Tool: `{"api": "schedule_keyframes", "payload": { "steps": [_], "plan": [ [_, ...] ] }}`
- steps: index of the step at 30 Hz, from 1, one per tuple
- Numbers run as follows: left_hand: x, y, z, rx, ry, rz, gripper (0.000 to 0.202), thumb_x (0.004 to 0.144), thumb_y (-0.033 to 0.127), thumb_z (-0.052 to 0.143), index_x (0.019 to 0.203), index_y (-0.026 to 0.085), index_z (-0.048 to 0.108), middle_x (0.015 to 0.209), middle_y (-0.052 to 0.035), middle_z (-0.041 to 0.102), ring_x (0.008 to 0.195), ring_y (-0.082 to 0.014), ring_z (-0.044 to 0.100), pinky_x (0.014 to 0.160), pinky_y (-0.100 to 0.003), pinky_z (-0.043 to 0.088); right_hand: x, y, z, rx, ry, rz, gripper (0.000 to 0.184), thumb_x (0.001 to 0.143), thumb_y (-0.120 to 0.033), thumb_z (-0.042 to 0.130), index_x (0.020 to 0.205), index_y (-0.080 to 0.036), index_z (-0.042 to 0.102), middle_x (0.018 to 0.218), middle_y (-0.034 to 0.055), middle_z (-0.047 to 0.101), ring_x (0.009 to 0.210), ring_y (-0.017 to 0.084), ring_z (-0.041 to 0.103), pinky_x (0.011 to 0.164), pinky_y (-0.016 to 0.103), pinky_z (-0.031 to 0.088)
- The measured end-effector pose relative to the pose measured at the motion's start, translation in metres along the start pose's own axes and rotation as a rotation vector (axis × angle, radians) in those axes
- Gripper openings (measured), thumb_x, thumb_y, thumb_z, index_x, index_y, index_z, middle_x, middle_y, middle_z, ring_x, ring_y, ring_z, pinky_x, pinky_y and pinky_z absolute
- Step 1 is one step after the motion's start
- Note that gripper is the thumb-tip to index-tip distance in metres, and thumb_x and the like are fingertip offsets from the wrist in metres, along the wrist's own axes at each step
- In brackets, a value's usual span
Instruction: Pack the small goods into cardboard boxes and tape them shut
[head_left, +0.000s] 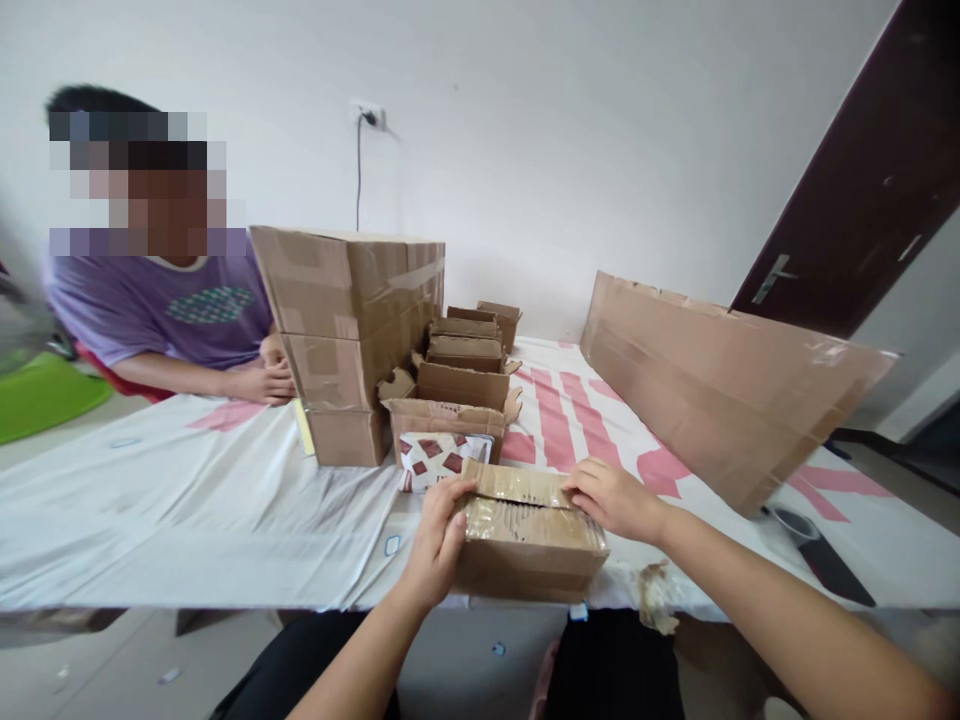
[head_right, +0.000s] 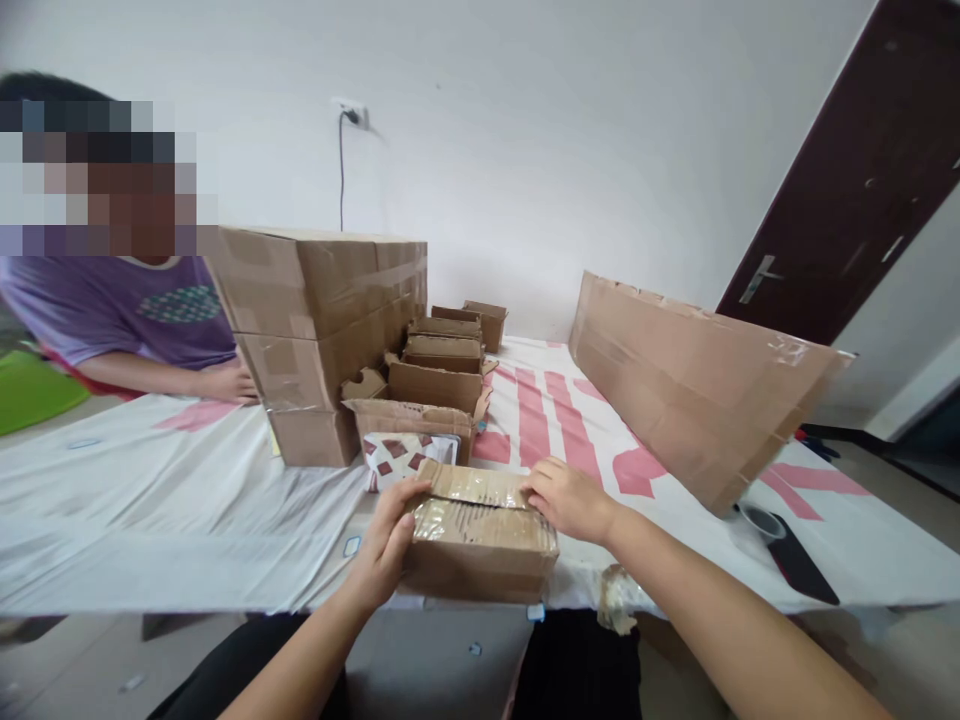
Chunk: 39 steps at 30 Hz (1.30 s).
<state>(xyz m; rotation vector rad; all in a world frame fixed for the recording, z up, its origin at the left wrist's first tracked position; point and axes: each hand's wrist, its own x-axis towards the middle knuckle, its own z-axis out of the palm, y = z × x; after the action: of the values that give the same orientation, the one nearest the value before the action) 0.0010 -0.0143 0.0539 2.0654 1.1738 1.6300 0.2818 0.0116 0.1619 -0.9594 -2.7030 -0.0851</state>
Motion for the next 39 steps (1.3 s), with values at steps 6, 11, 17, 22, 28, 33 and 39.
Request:
{"api": "schedule_keyframes", "payload": {
  "steps": [6,11,17,22,28,33,39],
  "plan": [
    [0.000,0.000,0.001,0.004,0.023,-0.010,0.036,0.092,0.036,0.033,0.119,0.020,0.052,0.121,-0.0103,0.054,0.119,-0.0271,0.047,0.101,-0.047,0.038,-0.006,-0.003,0.002,-0.061,0.052,-0.004,0.014,0.086,-0.014,0.042,0.080,-0.018,0.054,0.080,0.0065,0.058,0.078,0.019,0.052,0.071,0.032,0.046],
    [-0.001,-0.003,0.003,0.003,0.019,-0.013,0.035,0.092,0.035,0.033,0.120,0.021,0.051,0.123,-0.0106,0.053,0.120,-0.0269,0.046,0.101,-0.047,0.038,-0.016,-0.003,0.001,0.019,0.119,0.100,0.015,0.087,-0.013,0.040,0.091,-0.018,0.054,0.085,0.0052,0.062,0.077,0.016,0.057,0.071,0.029,0.047],
    [0.000,-0.003,0.002,0.018,0.029,-0.012,0.035,0.092,0.035,0.033,0.118,0.021,0.051,0.120,-0.0105,0.055,0.116,-0.0266,0.049,0.100,-0.047,0.039,-0.001,-0.002,0.000,-0.065,-0.040,0.017,0.024,0.085,-0.009,0.048,0.103,-0.020,0.060,0.095,0.0050,0.064,0.091,0.017,0.057,0.078,0.029,0.046],
    [0.001,0.001,-0.002,0.029,0.005,0.003,0.035,0.093,0.035,0.033,0.118,0.021,0.052,0.120,-0.0110,0.056,0.117,-0.0273,0.049,0.100,-0.047,0.040,0.007,-0.002,-0.003,-0.134,-0.116,0.029,0.009,0.084,-0.013,0.055,0.084,-0.017,0.063,0.085,0.0045,0.063,0.086,0.017,0.056,0.077,0.028,0.045],
    [0.000,-0.002,-0.001,0.036,0.003,0.005,0.035,0.093,0.034,0.033,0.119,0.021,0.052,0.122,-0.0106,0.054,0.120,-0.0270,0.047,0.101,-0.047,0.039,0.012,-0.005,-0.004,-0.300,-0.180,-0.022,0.010,0.085,-0.013,0.050,0.085,-0.015,0.059,0.087,0.0075,0.061,0.083,0.018,0.054,0.072,0.030,0.044],
    [-0.001,-0.005,0.000,0.031,0.003,0.000,0.035,0.093,0.034,0.033,0.120,0.020,0.050,0.122,-0.0109,0.053,0.117,-0.0262,0.048,0.101,-0.047,0.039,0.009,-0.008,-0.006,-0.311,-0.181,-0.001,0.011,0.080,-0.011,0.047,0.083,-0.014,0.056,0.086,0.0097,0.060,0.082,0.019,0.054,0.073,0.031,0.044],
    [-0.001,-0.003,0.000,0.036,0.015,-0.017,0.035,0.092,0.034,0.034,0.119,0.021,0.051,0.122,-0.0104,0.054,0.118,-0.0269,0.049,0.101,-0.048,0.039,-0.018,-0.014,-0.023,0.019,-0.064,0.076,0.013,0.074,-0.009,0.046,0.081,-0.018,0.053,0.086,0.0051,0.061,0.078,0.016,0.054,0.072,0.028,0.043]
  ]
}}
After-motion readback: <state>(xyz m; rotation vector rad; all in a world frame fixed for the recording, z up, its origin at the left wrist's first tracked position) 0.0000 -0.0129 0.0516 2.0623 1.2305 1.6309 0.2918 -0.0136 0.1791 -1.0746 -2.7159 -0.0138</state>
